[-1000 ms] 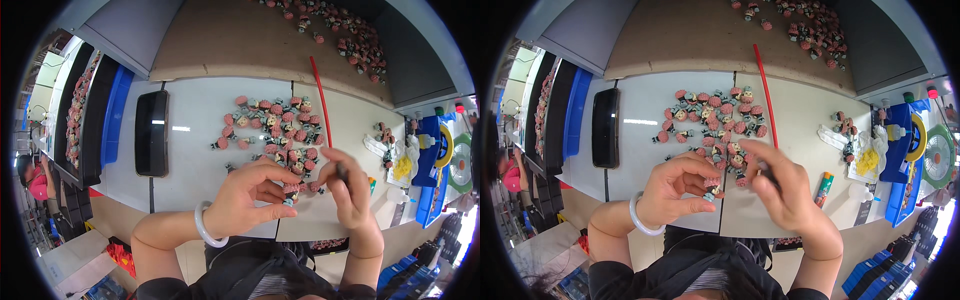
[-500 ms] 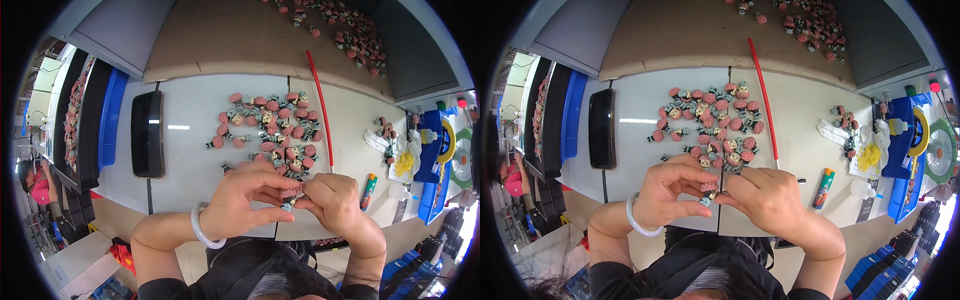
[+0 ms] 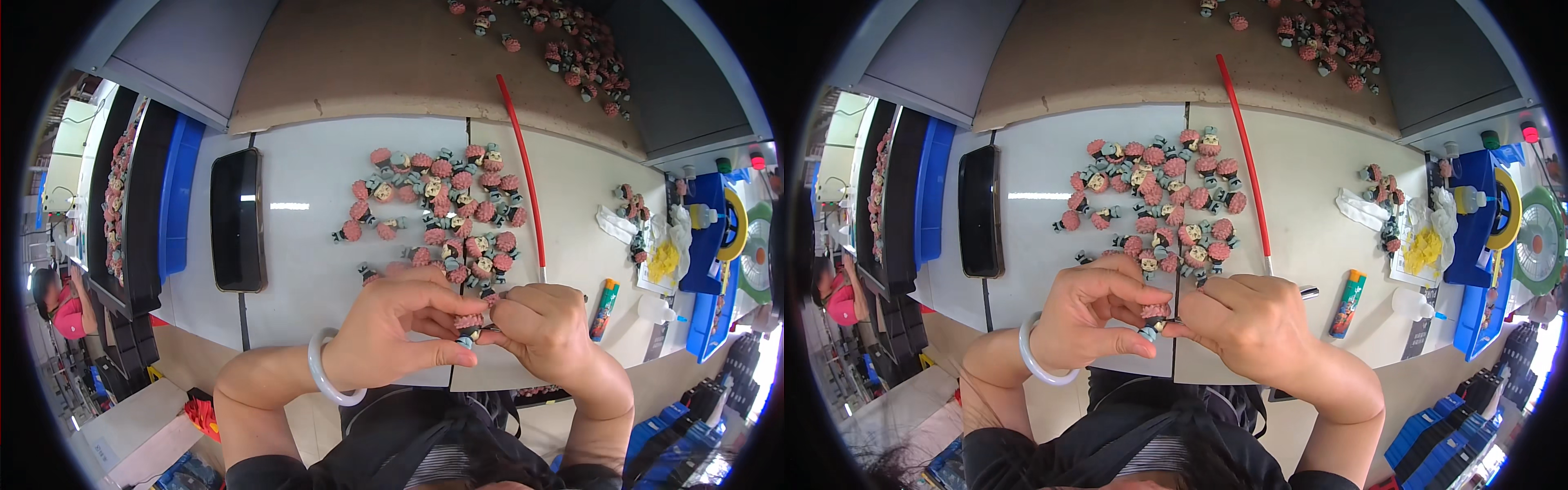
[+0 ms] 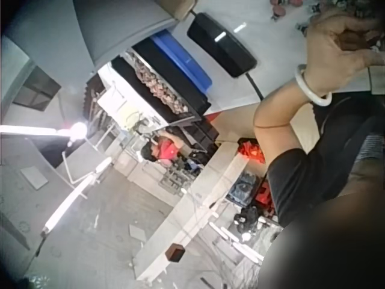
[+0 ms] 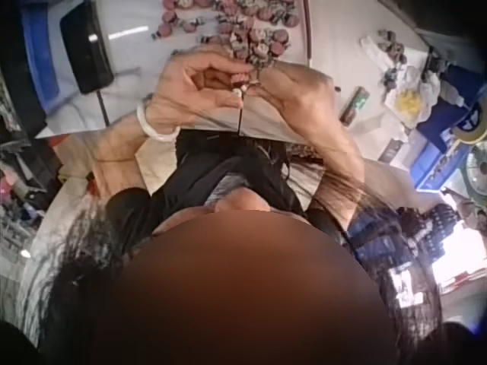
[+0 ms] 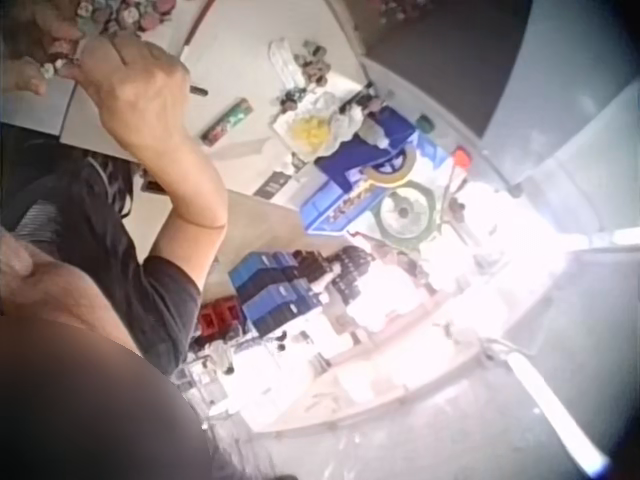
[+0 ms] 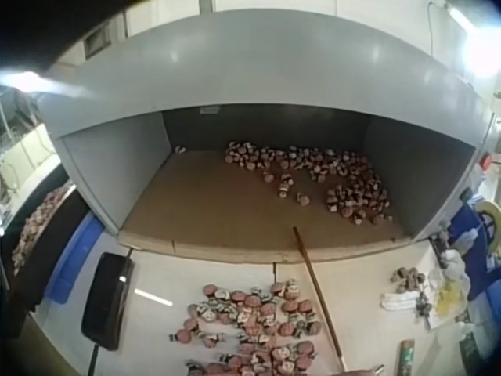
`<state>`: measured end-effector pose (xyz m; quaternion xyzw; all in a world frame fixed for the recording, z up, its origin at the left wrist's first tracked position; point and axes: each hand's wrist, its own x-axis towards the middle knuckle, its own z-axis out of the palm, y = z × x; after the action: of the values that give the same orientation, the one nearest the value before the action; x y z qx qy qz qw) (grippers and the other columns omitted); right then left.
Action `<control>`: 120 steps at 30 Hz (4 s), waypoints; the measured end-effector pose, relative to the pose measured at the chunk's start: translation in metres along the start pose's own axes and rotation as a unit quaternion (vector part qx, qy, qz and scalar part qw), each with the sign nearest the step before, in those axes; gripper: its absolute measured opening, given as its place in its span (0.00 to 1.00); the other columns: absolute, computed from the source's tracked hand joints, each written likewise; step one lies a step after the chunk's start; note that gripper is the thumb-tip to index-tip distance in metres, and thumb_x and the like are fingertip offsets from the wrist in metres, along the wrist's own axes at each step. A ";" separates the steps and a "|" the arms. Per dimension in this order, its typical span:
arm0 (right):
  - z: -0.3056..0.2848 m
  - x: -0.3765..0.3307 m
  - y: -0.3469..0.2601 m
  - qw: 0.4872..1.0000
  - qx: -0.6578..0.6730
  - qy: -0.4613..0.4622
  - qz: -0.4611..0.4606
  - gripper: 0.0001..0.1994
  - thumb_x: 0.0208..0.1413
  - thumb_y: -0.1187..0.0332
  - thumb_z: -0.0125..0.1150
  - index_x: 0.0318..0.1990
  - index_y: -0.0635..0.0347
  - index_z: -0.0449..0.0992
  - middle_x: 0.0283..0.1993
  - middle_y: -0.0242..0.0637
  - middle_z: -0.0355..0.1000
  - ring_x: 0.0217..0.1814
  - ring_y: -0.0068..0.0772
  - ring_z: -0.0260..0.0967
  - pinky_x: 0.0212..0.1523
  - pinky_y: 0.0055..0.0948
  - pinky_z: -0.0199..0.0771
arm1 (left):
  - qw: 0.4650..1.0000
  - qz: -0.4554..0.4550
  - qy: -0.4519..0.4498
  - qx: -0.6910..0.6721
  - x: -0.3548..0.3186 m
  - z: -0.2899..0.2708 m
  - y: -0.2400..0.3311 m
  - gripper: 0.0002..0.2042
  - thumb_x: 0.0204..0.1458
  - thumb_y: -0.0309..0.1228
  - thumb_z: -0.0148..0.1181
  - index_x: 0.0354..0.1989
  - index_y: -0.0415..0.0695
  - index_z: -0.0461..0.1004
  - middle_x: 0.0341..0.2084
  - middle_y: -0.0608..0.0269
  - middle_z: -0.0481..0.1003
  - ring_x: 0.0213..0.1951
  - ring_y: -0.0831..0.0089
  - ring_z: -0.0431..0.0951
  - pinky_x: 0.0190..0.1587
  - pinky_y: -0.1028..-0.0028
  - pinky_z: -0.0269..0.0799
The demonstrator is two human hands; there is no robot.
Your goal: Painting small details on toy figures using a fine brush and inspecting them.
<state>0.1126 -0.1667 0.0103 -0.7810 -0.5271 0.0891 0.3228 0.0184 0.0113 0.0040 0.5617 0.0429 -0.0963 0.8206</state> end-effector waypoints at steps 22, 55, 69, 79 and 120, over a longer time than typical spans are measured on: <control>0.001 0.000 0.001 1.000 0.003 0.018 -0.022 0.14 0.34 0.64 0.65 0.22 0.57 0.64 0.16 0.31 0.59 0.15 0.32 0.62 0.13 0.28 0.59 | 0.999 0.029 0.000 0.027 0.002 0.001 -0.001 0.19 0.37 0.19 0.66 0.41 0.35 0.71 0.32 0.63 0.68 0.35 0.74 0.75 0.41 0.75 0.75; 0.002 -0.001 -0.002 0.999 0.022 -0.023 0.030 0.13 0.35 0.67 0.64 0.23 0.61 0.66 0.21 0.37 0.64 0.20 0.41 0.64 0.18 0.32 0.63 | 0.999 0.019 0.015 0.032 0.004 0.000 -0.001 0.22 0.30 0.17 0.69 0.40 0.35 0.72 0.32 0.62 0.67 0.35 0.76 0.72 0.42 0.76 0.74; 0.004 0.001 -0.002 0.999 0.033 -0.009 0.029 0.12 0.35 0.67 0.64 0.23 0.60 0.65 0.20 0.36 0.63 0.19 0.40 0.63 0.17 0.32 0.63 | 0.998 0.034 0.003 0.050 0.004 -0.002 0.000 0.19 0.35 0.18 0.66 0.40 0.34 0.71 0.32 0.62 0.67 0.36 0.72 0.75 0.42 0.73 0.75; 0.003 -0.001 -0.001 1.000 -0.002 -0.011 -0.006 0.13 0.34 0.66 0.65 0.22 0.61 0.65 0.22 0.37 0.65 0.20 0.39 0.65 0.18 0.31 0.65 | 1.000 0.008 0.002 0.017 0.003 -0.003 -0.001 0.19 0.36 0.17 0.65 0.40 0.34 0.71 0.32 0.62 0.67 0.36 0.73 0.75 0.41 0.74 0.75; -0.001 -0.002 0.001 0.999 -0.024 0.010 -0.032 0.16 0.32 0.61 0.65 0.21 0.59 0.64 0.18 0.34 0.60 0.18 0.35 0.62 0.16 0.29 0.61 | 0.999 -0.031 -0.007 -0.023 0.001 -0.002 0.004 0.23 0.31 0.20 0.69 0.41 0.36 0.72 0.34 0.63 0.65 0.38 0.75 0.72 0.43 0.76 0.73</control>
<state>0.1130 -0.1690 0.0106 -0.7721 -0.5505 0.0582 0.3121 0.0204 0.0149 0.0069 0.5402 0.0562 -0.1246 0.8303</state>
